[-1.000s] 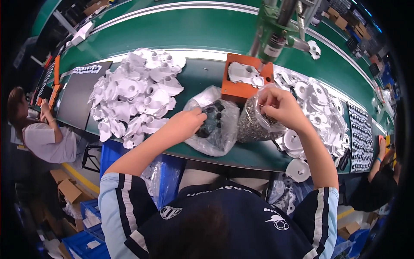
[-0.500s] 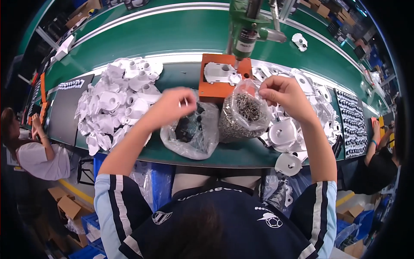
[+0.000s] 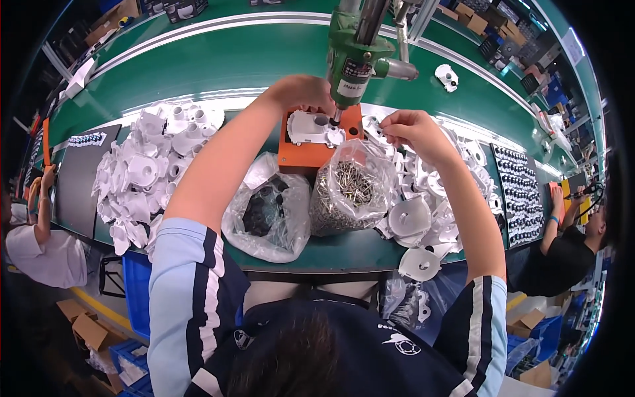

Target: Assembling small white plastic components using a manual press on a factory assembly line.

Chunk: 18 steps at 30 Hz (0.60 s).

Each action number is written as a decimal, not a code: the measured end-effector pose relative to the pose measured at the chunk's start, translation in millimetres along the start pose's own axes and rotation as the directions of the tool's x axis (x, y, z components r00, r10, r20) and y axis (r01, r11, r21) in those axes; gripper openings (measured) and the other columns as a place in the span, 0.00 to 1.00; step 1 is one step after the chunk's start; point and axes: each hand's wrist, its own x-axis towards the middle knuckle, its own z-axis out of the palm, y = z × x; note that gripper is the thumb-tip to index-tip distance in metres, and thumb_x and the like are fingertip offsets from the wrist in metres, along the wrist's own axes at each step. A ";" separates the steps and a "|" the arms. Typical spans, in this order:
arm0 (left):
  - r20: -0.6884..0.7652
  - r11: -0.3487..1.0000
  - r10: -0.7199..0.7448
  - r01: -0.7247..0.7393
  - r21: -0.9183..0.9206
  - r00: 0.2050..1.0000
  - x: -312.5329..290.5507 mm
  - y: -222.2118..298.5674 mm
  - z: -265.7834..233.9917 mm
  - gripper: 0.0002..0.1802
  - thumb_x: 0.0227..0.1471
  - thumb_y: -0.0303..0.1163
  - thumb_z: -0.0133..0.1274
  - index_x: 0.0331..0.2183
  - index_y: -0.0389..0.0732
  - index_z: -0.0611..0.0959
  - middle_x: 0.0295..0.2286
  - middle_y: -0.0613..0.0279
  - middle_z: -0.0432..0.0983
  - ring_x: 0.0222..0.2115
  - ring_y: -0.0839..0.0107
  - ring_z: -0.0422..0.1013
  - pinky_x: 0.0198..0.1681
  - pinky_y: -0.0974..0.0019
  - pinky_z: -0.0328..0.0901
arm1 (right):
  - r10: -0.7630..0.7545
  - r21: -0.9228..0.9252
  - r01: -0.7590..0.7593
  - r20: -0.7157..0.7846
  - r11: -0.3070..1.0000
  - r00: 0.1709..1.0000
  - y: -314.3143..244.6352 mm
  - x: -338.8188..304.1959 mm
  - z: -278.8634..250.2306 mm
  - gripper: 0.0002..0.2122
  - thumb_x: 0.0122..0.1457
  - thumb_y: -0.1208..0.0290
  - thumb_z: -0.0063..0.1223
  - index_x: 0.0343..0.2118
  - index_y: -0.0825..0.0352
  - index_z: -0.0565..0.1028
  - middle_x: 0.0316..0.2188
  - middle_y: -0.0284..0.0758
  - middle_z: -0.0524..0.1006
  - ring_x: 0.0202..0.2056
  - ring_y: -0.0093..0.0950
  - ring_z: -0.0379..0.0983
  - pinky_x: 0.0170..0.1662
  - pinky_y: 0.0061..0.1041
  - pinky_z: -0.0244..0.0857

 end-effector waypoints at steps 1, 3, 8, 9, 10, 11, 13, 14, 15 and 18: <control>0.075 0.999 0.006 -0.002 -0.052 0.997 8.0 -4.1 -0.1 0.09 0.36 0.34 0.60 0.18 0.41 0.78 0.14 0.71 0.67 0.14 0.80 0.60 0.16 0.74 0.54 | 0.047 0.021 -0.047 0.021 0.999 0.999 0.6 5.0 0.6 0.06 0.51 0.78 0.51 0.31 0.73 0.74 0.24 0.33 0.74 0.25 0.18 0.69 0.30 0.15 0.63; 0.154 0.995 0.011 0.004 -0.101 0.988 14.4 -7.9 -0.9 0.09 0.36 0.35 0.60 0.18 0.42 0.77 0.14 0.72 0.66 0.13 0.80 0.58 0.16 0.73 0.52 | 0.094 0.048 -0.096 0.044 0.994 0.995 2.9 16.9 2.9 0.05 0.52 0.80 0.50 0.31 0.73 0.73 0.24 0.33 0.73 0.25 0.19 0.68 0.30 0.16 0.63; 0.160 0.996 -0.062 0.051 0.076 0.985 1.7 12.8 -6.3 0.09 0.36 0.33 0.61 0.22 0.42 0.78 0.14 0.71 0.66 0.15 0.78 0.59 0.18 0.72 0.54 | 0.087 0.085 -0.097 0.118 0.992 0.989 5.1 38.2 10.5 0.04 0.52 0.78 0.52 0.30 0.73 0.73 0.25 0.33 0.73 0.25 0.19 0.68 0.29 0.16 0.63; 0.162 0.996 -0.062 0.050 0.076 0.985 -4.0 21.8 -8.7 0.09 0.36 0.33 0.61 0.22 0.42 0.78 0.14 0.71 0.66 0.15 0.78 0.59 0.18 0.72 0.54 | 0.089 0.086 -0.099 0.117 0.991 0.989 6.0 41.0 11.2 0.04 0.52 0.78 0.52 0.30 0.73 0.73 0.25 0.33 0.73 0.25 0.19 0.68 0.29 0.16 0.63; 0.163 0.988 -0.089 0.067 0.136 0.983 -9.1 30.6 -11.0 0.13 0.34 0.38 0.61 0.25 0.43 0.80 0.18 0.68 0.70 0.19 0.76 0.64 0.23 0.70 0.59 | 0.088 0.073 -0.099 0.132 0.992 0.987 8.2 43.9 11.7 0.05 0.52 0.77 0.52 0.30 0.74 0.74 0.24 0.33 0.73 0.26 0.19 0.69 0.28 0.16 0.63; 0.160 0.977 -0.115 0.083 0.196 0.980 -11.5 34.9 -12.7 0.17 0.33 0.42 0.62 0.28 0.44 0.81 0.21 0.65 0.74 0.23 0.73 0.70 0.27 0.69 0.63 | 0.086 0.059 -0.096 0.147 0.994 0.985 9.0 46.7 12.6 0.07 0.52 0.75 0.52 0.30 0.74 0.74 0.24 0.33 0.74 0.26 0.20 0.70 0.28 0.16 0.63; 0.176 0.980 -0.097 0.063 0.190 0.980 -12.0 34.6 -13.7 0.17 0.33 0.42 0.62 0.28 0.44 0.81 0.21 0.65 0.75 0.24 0.73 0.70 0.28 0.68 0.63 | 0.094 0.057 -0.104 0.155 0.993 0.983 9.0 50.4 15.1 0.07 0.52 0.75 0.52 0.31 0.74 0.74 0.24 0.33 0.74 0.26 0.20 0.70 0.28 0.16 0.63; 0.189 0.982 -0.085 0.050 0.184 0.978 -13.5 33.3 -14.2 0.17 0.33 0.42 0.62 0.29 0.44 0.81 0.22 0.65 0.75 0.24 0.73 0.70 0.28 0.68 0.63 | 0.099 0.056 -0.110 0.169 0.992 0.981 8.6 52.8 17.9 0.07 0.52 0.76 0.52 0.32 0.74 0.74 0.25 0.33 0.74 0.26 0.20 0.70 0.28 0.16 0.63; 0.188 0.982 -0.087 0.052 0.182 0.978 -11.0 28.8 -12.4 0.17 0.33 0.42 0.62 0.29 0.44 0.81 0.22 0.65 0.75 0.24 0.73 0.70 0.28 0.68 0.63 | 0.100 0.055 -0.111 0.172 0.992 0.980 7.9 55.9 20.7 0.07 0.52 0.76 0.52 0.32 0.74 0.74 0.25 0.33 0.74 0.26 0.20 0.70 0.28 0.16 0.63; 0.167 0.989 0.015 -0.039 0.142 0.986 -2.1 17.4 -5.6 0.13 0.36 0.35 0.63 0.28 0.42 0.79 0.20 0.67 0.71 0.21 0.76 0.65 0.22 0.70 0.60 | 0.110 0.152 -0.145 0.219 0.978 0.969 7.3 63.4 25.2 0.06 0.52 0.78 0.52 0.32 0.74 0.74 0.26 0.34 0.74 0.26 0.20 0.69 0.28 0.16 0.63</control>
